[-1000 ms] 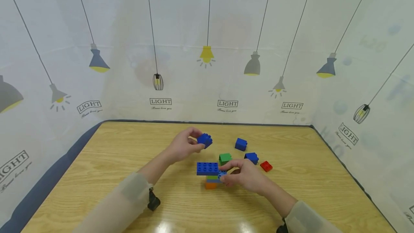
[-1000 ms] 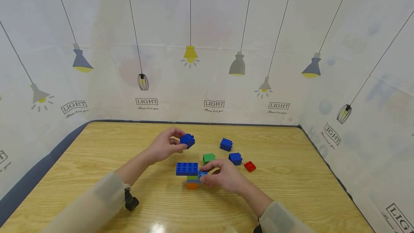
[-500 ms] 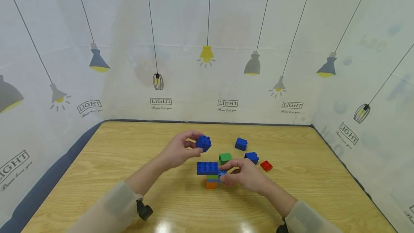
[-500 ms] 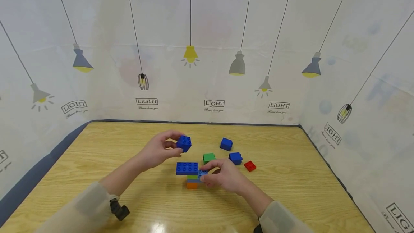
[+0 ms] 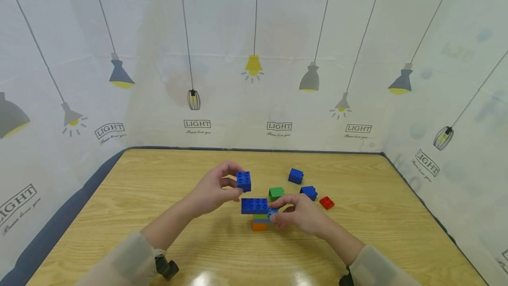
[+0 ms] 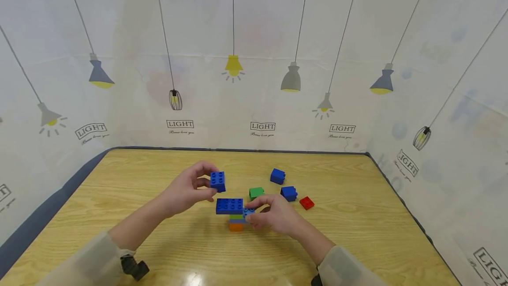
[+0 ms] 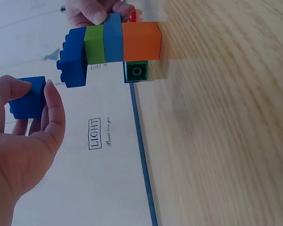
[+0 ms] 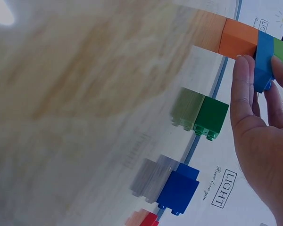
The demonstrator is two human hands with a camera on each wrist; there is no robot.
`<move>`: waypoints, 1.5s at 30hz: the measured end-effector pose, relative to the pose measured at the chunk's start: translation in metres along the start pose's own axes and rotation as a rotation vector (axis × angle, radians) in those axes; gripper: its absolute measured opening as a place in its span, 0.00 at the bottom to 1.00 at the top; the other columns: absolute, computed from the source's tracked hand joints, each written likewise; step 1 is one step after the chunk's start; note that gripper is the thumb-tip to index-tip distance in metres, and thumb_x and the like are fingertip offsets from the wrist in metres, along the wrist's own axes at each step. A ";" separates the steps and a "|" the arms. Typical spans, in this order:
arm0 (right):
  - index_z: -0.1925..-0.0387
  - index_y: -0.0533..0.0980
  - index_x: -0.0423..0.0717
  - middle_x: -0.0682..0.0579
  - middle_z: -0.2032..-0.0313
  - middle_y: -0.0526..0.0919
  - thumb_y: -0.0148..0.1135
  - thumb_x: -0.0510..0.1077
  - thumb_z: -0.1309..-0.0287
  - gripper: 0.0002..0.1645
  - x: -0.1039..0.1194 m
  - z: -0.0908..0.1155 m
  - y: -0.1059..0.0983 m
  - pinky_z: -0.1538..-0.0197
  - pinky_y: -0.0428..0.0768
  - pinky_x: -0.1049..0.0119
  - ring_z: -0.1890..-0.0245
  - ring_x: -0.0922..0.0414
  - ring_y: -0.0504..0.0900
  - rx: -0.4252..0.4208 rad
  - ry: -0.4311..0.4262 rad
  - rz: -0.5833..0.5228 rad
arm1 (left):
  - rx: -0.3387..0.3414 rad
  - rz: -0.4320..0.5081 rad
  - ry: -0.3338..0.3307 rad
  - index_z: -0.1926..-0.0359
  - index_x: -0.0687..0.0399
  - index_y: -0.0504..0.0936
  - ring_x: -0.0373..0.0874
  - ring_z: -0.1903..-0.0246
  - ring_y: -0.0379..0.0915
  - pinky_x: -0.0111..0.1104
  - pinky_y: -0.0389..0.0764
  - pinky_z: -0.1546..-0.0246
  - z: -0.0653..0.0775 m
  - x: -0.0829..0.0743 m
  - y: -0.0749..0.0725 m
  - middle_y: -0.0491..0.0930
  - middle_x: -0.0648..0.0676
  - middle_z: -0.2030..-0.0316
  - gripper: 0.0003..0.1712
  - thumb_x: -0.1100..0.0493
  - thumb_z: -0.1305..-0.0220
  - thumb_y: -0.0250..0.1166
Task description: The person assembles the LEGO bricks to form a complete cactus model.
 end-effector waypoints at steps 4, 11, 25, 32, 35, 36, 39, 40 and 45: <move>0.40 0.86 0.42 0.43 0.45 0.87 0.77 0.48 0.30 0.22 0.000 -0.001 0.000 0.50 0.93 0.52 0.57 0.47 0.94 0.001 -0.010 0.005 | -0.001 0.016 0.014 0.31 0.53 0.75 0.63 0.45 0.82 0.43 0.92 0.51 0.006 -0.001 0.000 0.76 0.64 0.37 0.27 0.69 0.28 0.68; 0.41 0.86 0.42 0.43 0.45 0.87 0.77 0.47 0.30 0.21 0.001 0.000 0.000 0.50 0.93 0.52 0.57 0.46 0.94 0.005 -0.015 0.010 | 0.002 0.053 0.020 0.28 0.51 0.75 0.56 0.48 0.82 0.44 0.92 0.51 0.014 -0.002 -0.002 0.74 0.63 0.37 0.30 0.70 0.29 0.65; 0.41 0.87 0.41 0.43 0.45 0.86 0.76 0.46 0.30 0.21 0.000 -0.002 -0.001 0.50 0.93 0.53 0.58 0.49 0.93 0.003 -0.013 0.019 | -0.006 0.133 0.019 0.30 0.52 0.76 0.56 0.48 0.84 0.42 0.92 0.52 0.022 -0.006 -0.001 0.75 0.60 0.38 0.27 0.67 0.26 0.68; 0.42 0.87 0.42 0.43 0.45 0.86 0.77 0.47 0.31 0.21 0.001 -0.002 -0.001 0.51 0.93 0.53 0.58 0.51 0.93 -0.002 -0.017 0.036 | -0.014 0.091 0.026 0.31 0.50 0.78 0.51 0.50 0.84 0.41 0.92 0.52 0.026 -0.008 0.000 0.76 0.58 0.39 0.24 0.58 0.23 0.71; 0.42 0.87 0.42 0.43 0.45 0.86 0.77 0.47 0.31 0.21 0.001 -0.001 -0.001 0.50 0.93 0.53 0.58 0.50 0.93 0.000 -0.017 0.036 | -0.022 0.042 0.019 0.31 0.49 0.79 0.53 0.46 0.82 0.40 0.91 0.51 0.026 -0.008 -0.001 0.79 0.58 0.39 0.24 0.58 0.23 0.72; 0.41 0.87 0.42 0.43 0.45 0.86 0.77 0.47 0.31 0.21 0.001 -0.001 -0.001 0.50 0.93 0.53 0.58 0.50 0.93 0.000 -0.017 0.037 | -0.024 0.024 0.015 0.31 0.48 0.80 0.53 0.45 0.81 0.40 0.90 0.50 0.027 -0.008 -0.001 0.80 0.57 0.40 0.24 0.57 0.24 0.72; 0.41 0.87 0.42 0.42 0.45 0.86 0.77 0.47 0.30 0.21 0.001 -0.001 -0.001 0.50 0.93 0.53 0.58 0.51 0.93 0.000 -0.018 0.038 | -0.023 -0.009 -0.007 0.32 0.48 0.82 0.53 0.44 0.81 0.40 0.90 0.49 0.027 -0.006 -0.002 0.82 0.56 0.41 0.23 0.56 0.24 0.73; 0.41 0.87 0.42 0.42 0.45 0.86 0.77 0.47 0.30 0.21 0.001 -0.001 -0.001 0.50 0.93 0.53 0.58 0.51 0.93 0.000 -0.019 0.038 | -0.020 -0.012 -0.016 0.32 0.48 0.82 0.53 0.43 0.81 0.41 0.89 0.49 0.028 -0.004 -0.001 0.82 0.56 0.41 0.23 0.56 0.24 0.73; 0.41 0.87 0.42 0.42 0.45 0.86 0.77 0.47 0.31 0.21 0.000 -0.001 -0.001 0.50 0.93 0.54 0.58 0.51 0.93 0.001 -0.013 0.038 | -0.007 -0.030 -0.049 0.31 0.45 0.83 0.52 0.42 0.81 0.42 0.88 0.46 0.030 0.003 0.000 0.83 0.57 0.39 0.24 0.53 0.24 0.73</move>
Point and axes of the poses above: each hand's wrist, its own z-axis away from the middle knuckle, its own y-axis out of the palm, x = y × z, the point moved 7 cm from there along -z, towards the middle knuckle
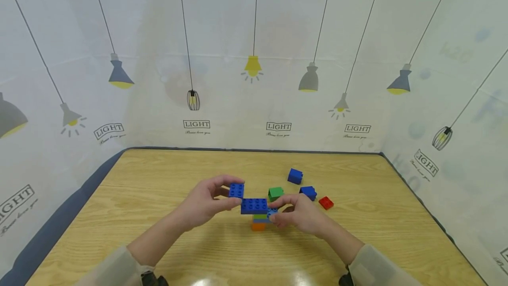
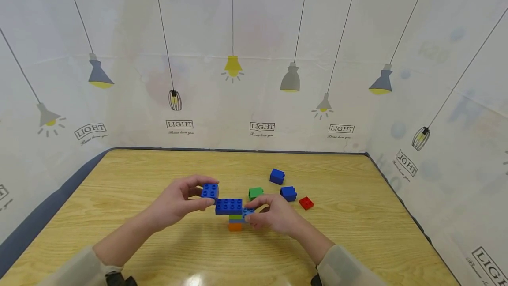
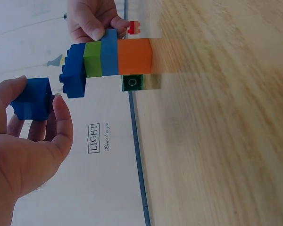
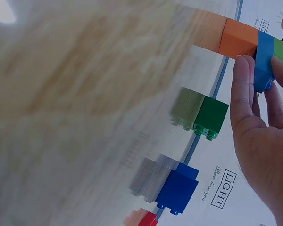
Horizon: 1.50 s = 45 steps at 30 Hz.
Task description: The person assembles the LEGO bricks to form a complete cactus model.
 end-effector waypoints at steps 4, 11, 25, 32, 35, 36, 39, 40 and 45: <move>0.41 0.87 0.43 0.42 0.45 0.86 0.77 0.47 0.31 0.21 0.000 0.000 0.000 0.50 0.93 0.54 0.58 0.51 0.93 -0.002 0.008 -0.003 | -0.007 -0.032 -0.006 0.31 0.42 0.83 0.52 0.41 0.81 0.42 0.88 0.44 0.000 0.004 0.001 0.83 0.55 0.36 0.25 0.51 0.25 0.73; 0.41 0.87 0.42 0.42 0.45 0.87 0.77 0.46 0.31 0.21 0.000 0.001 0.001 0.50 0.93 0.54 0.58 0.51 0.92 -0.003 0.013 -0.017 | -0.009 -0.040 -0.011 0.31 0.42 0.84 0.52 0.42 0.82 0.41 0.87 0.45 -0.001 0.007 0.004 0.84 0.55 0.36 0.24 0.51 0.25 0.74; 0.42 0.87 0.41 0.41 0.46 0.86 0.77 0.46 0.31 0.20 0.001 0.000 0.001 0.50 0.94 0.54 0.58 0.51 0.93 -0.005 0.005 -0.014 | -0.015 -0.072 -0.016 0.33 0.40 0.84 0.52 0.43 0.82 0.40 0.86 0.46 -0.003 0.010 0.007 0.87 0.53 0.43 0.23 0.49 0.25 0.74; 0.42 0.87 0.41 0.42 0.46 0.86 0.77 0.46 0.31 0.21 0.002 0.000 0.001 0.50 0.93 0.54 0.59 0.50 0.93 -0.004 0.007 -0.010 | 0.008 -0.007 -0.018 0.32 0.45 0.83 0.54 0.40 0.82 0.43 0.90 0.44 -0.003 0.013 0.011 0.82 0.57 0.35 0.23 0.52 0.25 0.74; 0.42 0.87 0.41 0.42 0.46 0.86 0.77 0.46 0.31 0.21 0.002 0.000 0.001 0.50 0.93 0.53 0.58 0.50 0.93 -0.004 0.005 -0.011 | 0.034 0.039 -0.015 0.31 0.48 0.82 0.54 0.41 0.83 0.43 0.91 0.44 -0.005 0.014 0.014 0.78 0.60 0.33 0.24 0.55 0.24 0.73; 0.42 0.87 0.41 0.42 0.46 0.87 0.77 0.46 0.31 0.20 0.001 0.000 0.001 0.50 0.93 0.53 0.58 0.50 0.93 -0.003 0.005 -0.011 | 0.042 0.051 -0.013 0.31 0.48 0.81 0.54 0.41 0.83 0.42 0.91 0.45 -0.005 0.014 0.015 0.77 0.61 0.33 0.24 0.55 0.24 0.73; 0.42 0.87 0.41 0.42 0.46 0.87 0.77 0.46 0.31 0.21 0.001 0.001 0.001 0.50 0.93 0.53 0.58 0.49 0.93 0.001 -0.001 -0.014 | 0.052 0.077 -0.011 0.31 0.50 0.81 0.54 0.41 0.83 0.41 0.91 0.45 -0.007 0.014 0.018 0.76 0.63 0.33 0.24 0.56 0.23 0.72; 0.42 0.87 0.41 0.42 0.46 0.87 0.77 0.46 0.30 0.21 0.001 0.000 0.001 0.50 0.93 0.53 0.58 0.49 0.93 0.003 -0.003 -0.016 | 0.053 0.082 -0.011 0.31 0.50 0.81 0.54 0.41 0.83 0.41 0.91 0.45 -0.007 0.014 0.018 0.76 0.62 0.33 0.24 0.56 0.23 0.72; 0.42 0.87 0.41 0.42 0.46 0.87 0.76 0.46 0.30 0.20 0.001 0.000 0.000 0.50 0.94 0.53 0.58 0.49 0.93 0.002 -0.007 -0.013 | 0.053 0.099 -0.011 0.30 0.51 0.81 0.55 0.38 0.81 0.41 0.91 0.43 -0.008 0.015 0.019 0.75 0.62 0.32 0.24 0.56 0.23 0.72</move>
Point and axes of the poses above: each hand's wrist, its own z-axis away from the middle knuckle, its own y-axis out of the palm, x = y × z, the point moved 7 cm from there along -z, towards the middle knuckle
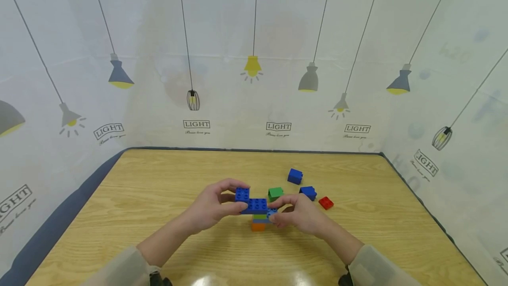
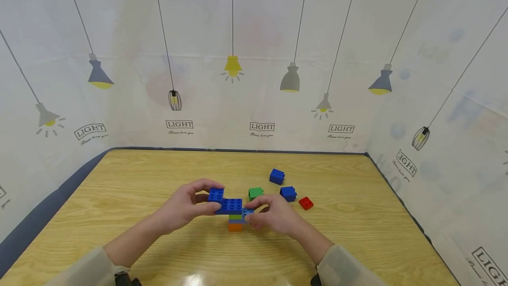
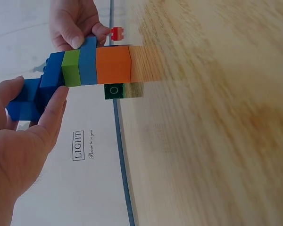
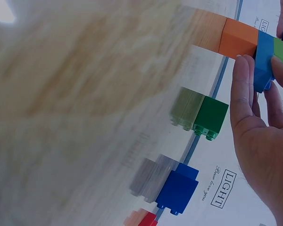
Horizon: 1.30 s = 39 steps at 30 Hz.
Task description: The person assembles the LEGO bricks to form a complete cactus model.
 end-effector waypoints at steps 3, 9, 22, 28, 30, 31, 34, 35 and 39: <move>0.42 0.87 0.41 0.42 0.46 0.87 0.76 0.46 0.30 0.20 0.000 0.000 0.000 0.51 0.94 0.53 0.58 0.50 0.93 -0.002 0.000 0.004 | 0.002 0.013 -0.007 0.30 0.51 0.80 0.54 0.38 0.81 0.41 0.91 0.43 0.000 0.001 -0.001 0.75 0.62 0.32 0.25 0.56 0.23 0.72; 0.42 0.87 0.41 0.42 0.46 0.86 0.76 0.45 0.30 0.20 0.000 -0.001 -0.001 0.51 0.94 0.53 0.58 0.50 0.93 -0.003 -0.001 0.005 | 0.008 0.051 -0.030 0.31 0.53 0.81 0.53 0.39 0.82 0.43 0.91 0.42 -0.002 0.005 -0.003 0.75 0.62 0.33 0.25 0.56 0.25 0.74; 0.42 0.87 0.40 0.41 0.46 0.86 0.76 0.45 0.30 0.20 -0.002 -0.002 -0.001 0.50 0.94 0.53 0.58 0.50 0.93 0.004 0.000 -0.012 | 0.002 0.073 -0.041 0.32 0.54 0.82 0.53 0.39 0.83 0.42 0.90 0.42 -0.002 0.006 -0.004 0.76 0.62 0.33 0.25 0.58 0.26 0.74; 0.42 0.87 0.40 0.42 0.46 0.86 0.76 0.44 0.30 0.19 -0.001 -0.001 -0.001 0.51 0.94 0.53 0.58 0.51 0.93 0.002 0.002 -0.012 | -0.002 0.082 -0.046 0.32 0.55 0.82 0.53 0.38 0.83 0.43 0.90 0.42 -0.002 0.005 -0.004 0.76 0.62 0.33 0.26 0.58 0.27 0.75; 0.42 0.87 0.40 0.42 0.46 0.86 0.76 0.44 0.30 0.19 -0.001 -0.001 -0.001 0.50 0.94 0.53 0.58 0.51 0.93 0.000 0.002 -0.010 | -0.007 0.084 -0.047 0.33 0.55 0.82 0.54 0.38 0.84 0.43 0.91 0.42 -0.002 0.006 -0.004 0.76 0.62 0.33 0.25 0.58 0.27 0.75; 0.42 0.87 0.41 0.42 0.46 0.86 0.76 0.44 0.30 0.19 -0.001 -0.001 -0.001 0.50 0.94 0.53 0.58 0.51 0.93 -0.001 0.003 -0.010 | -0.011 0.081 -0.048 0.33 0.55 0.82 0.54 0.39 0.84 0.43 0.90 0.42 -0.002 0.007 -0.004 0.77 0.62 0.33 0.25 0.58 0.27 0.75; 0.42 0.87 0.41 0.42 0.45 0.86 0.76 0.44 0.30 0.19 -0.001 -0.001 -0.002 0.50 0.94 0.53 0.58 0.52 0.92 -0.004 0.007 -0.007 | -0.024 0.011 -0.052 0.36 0.55 0.84 0.54 0.41 0.84 0.41 0.91 0.45 -0.002 0.014 -0.004 0.78 0.62 0.35 0.23 0.60 0.29 0.76; 0.42 0.87 0.41 0.42 0.45 0.86 0.76 0.44 0.30 0.19 -0.002 -0.001 -0.002 0.50 0.94 0.54 0.58 0.52 0.92 -0.005 0.008 -0.007 | -0.021 -0.011 -0.061 0.36 0.54 0.84 0.54 0.41 0.84 0.41 0.91 0.45 -0.001 0.017 -0.003 0.79 0.62 0.36 0.23 0.60 0.30 0.76; 0.41 0.87 0.43 0.43 0.44 0.86 0.76 0.45 0.31 0.20 0.000 -0.001 -0.001 0.50 0.93 0.55 0.56 0.53 0.92 -0.001 0.006 0.007 | -0.003 -0.092 -0.083 0.36 0.56 0.84 0.51 0.43 0.84 0.39 0.91 0.48 0.002 0.028 -0.001 0.81 0.60 0.37 0.24 0.61 0.31 0.77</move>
Point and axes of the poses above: each hand's wrist, its own z-axis away from the middle knuckle, its own y-axis out of the palm, x = y × z, the point moved 7 cm from there along -z, towards the middle knuckle
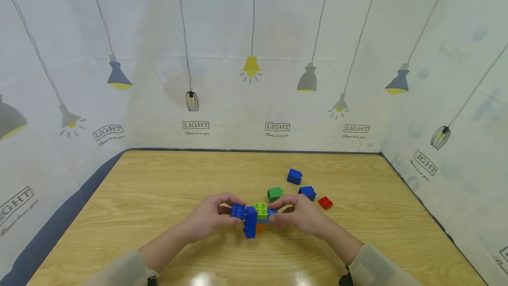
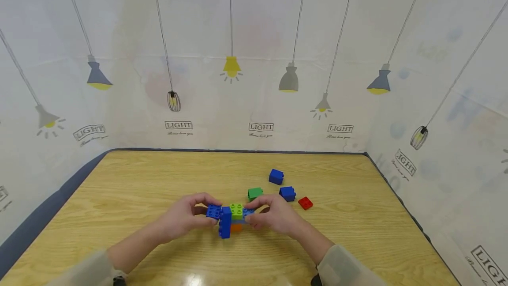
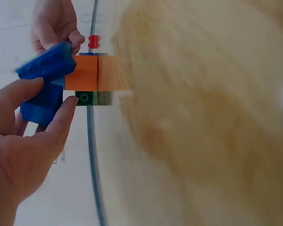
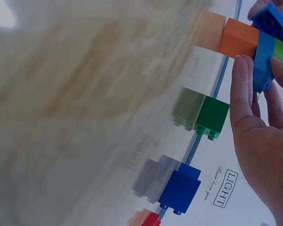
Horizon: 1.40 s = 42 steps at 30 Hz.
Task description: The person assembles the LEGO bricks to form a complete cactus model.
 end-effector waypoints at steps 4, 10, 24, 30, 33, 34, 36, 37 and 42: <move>0.43 0.88 0.45 0.44 0.44 0.86 0.77 0.46 0.31 0.19 0.004 -0.001 0.001 0.50 0.92 0.58 0.56 0.53 0.91 0.004 -0.006 0.032 | 0.000 0.001 0.027 0.34 0.58 0.82 0.51 0.44 0.85 0.40 0.91 0.47 -0.001 -0.004 -0.002 0.81 0.61 0.39 0.25 0.59 0.28 0.75; 0.42 0.87 0.45 0.44 0.44 0.86 0.76 0.46 0.29 0.18 0.007 -0.001 0.006 0.51 0.92 0.59 0.58 0.54 0.90 0.027 0.002 0.046 | 0.022 0.033 0.020 0.34 0.59 0.81 0.50 0.46 0.86 0.39 0.91 0.46 -0.004 -0.005 0.000 0.81 0.61 0.42 0.25 0.60 0.27 0.74; 0.40 0.86 0.43 0.44 0.43 0.86 0.74 0.44 0.29 0.19 0.010 0.000 0.010 0.51 0.93 0.51 0.59 0.53 0.90 0.029 -0.015 0.060 | -0.135 -0.325 -0.044 0.40 0.52 0.84 0.50 0.41 0.82 0.50 0.84 0.39 -0.010 0.015 -0.038 0.87 0.51 0.46 0.22 0.60 0.32 0.79; 0.40 0.86 0.42 0.44 0.44 0.86 0.74 0.43 0.29 0.19 0.011 0.000 0.011 0.51 0.93 0.50 0.59 0.53 0.90 0.031 -0.013 0.057 | -0.150 -0.347 -0.085 0.40 0.53 0.84 0.49 0.45 0.81 0.48 0.83 0.41 -0.014 0.024 -0.054 0.86 0.53 0.46 0.22 0.62 0.33 0.79; 0.41 0.86 0.43 0.44 0.44 0.86 0.75 0.44 0.29 0.19 0.010 -0.001 0.011 0.51 0.93 0.52 0.59 0.54 0.90 0.031 -0.007 0.060 | -0.155 -0.357 -0.097 0.40 0.54 0.84 0.48 0.48 0.80 0.44 0.82 0.45 -0.015 0.028 -0.059 0.85 0.54 0.47 0.23 0.63 0.34 0.79; 0.41 0.86 0.43 0.44 0.44 0.86 0.75 0.44 0.29 0.19 0.010 -0.001 0.011 0.51 0.93 0.53 0.59 0.54 0.90 0.029 -0.005 0.062 | -0.160 -0.357 -0.103 0.40 0.54 0.84 0.48 0.48 0.80 0.44 0.82 0.45 -0.015 0.028 -0.060 0.85 0.54 0.48 0.23 0.63 0.34 0.79; 0.42 0.87 0.44 0.44 0.44 0.85 0.75 0.44 0.30 0.18 0.009 -0.001 0.010 0.51 0.93 0.55 0.58 0.54 0.90 0.026 -0.003 0.065 | -0.168 -0.363 -0.117 0.40 0.54 0.85 0.48 0.47 0.80 0.43 0.83 0.46 -0.016 0.030 -0.062 0.85 0.54 0.47 0.22 0.63 0.33 0.79; 0.42 0.87 0.44 0.44 0.44 0.85 0.75 0.44 0.30 0.18 0.009 -0.001 0.010 0.51 0.93 0.55 0.58 0.54 0.90 0.025 -0.001 0.065 | -0.172 -0.365 -0.123 0.40 0.53 0.85 0.48 0.47 0.81 0.44 0.83 0.46 -0.016 0.031 -0.063 0.85 0.54 0.47 0.22 0.63 0.33 0.78; 0.41 0.86 0.43 0.44 0.44 0.85 0.75 0.44 0.30 0.19 0.009 -0.001 0.010 0.51 0.93 0.55 0.58 0.55 0.90 0.024 0.001 0.063 | -0.185 -0.384 -0.137 0.41 0.51 0.85 0.48 0.45 0.81 0.45 0.83 0.43 -0.017 0.033 -0.066 0.86 0.53 0.46 0.22 0.63 0.34 0.79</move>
Point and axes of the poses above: each hand's wrist, its own z-axis away from the middle knuckle, its own y-axis out of the palm, x = y × z, the point moved 7 cm from there along -z, towards the middle knuckle
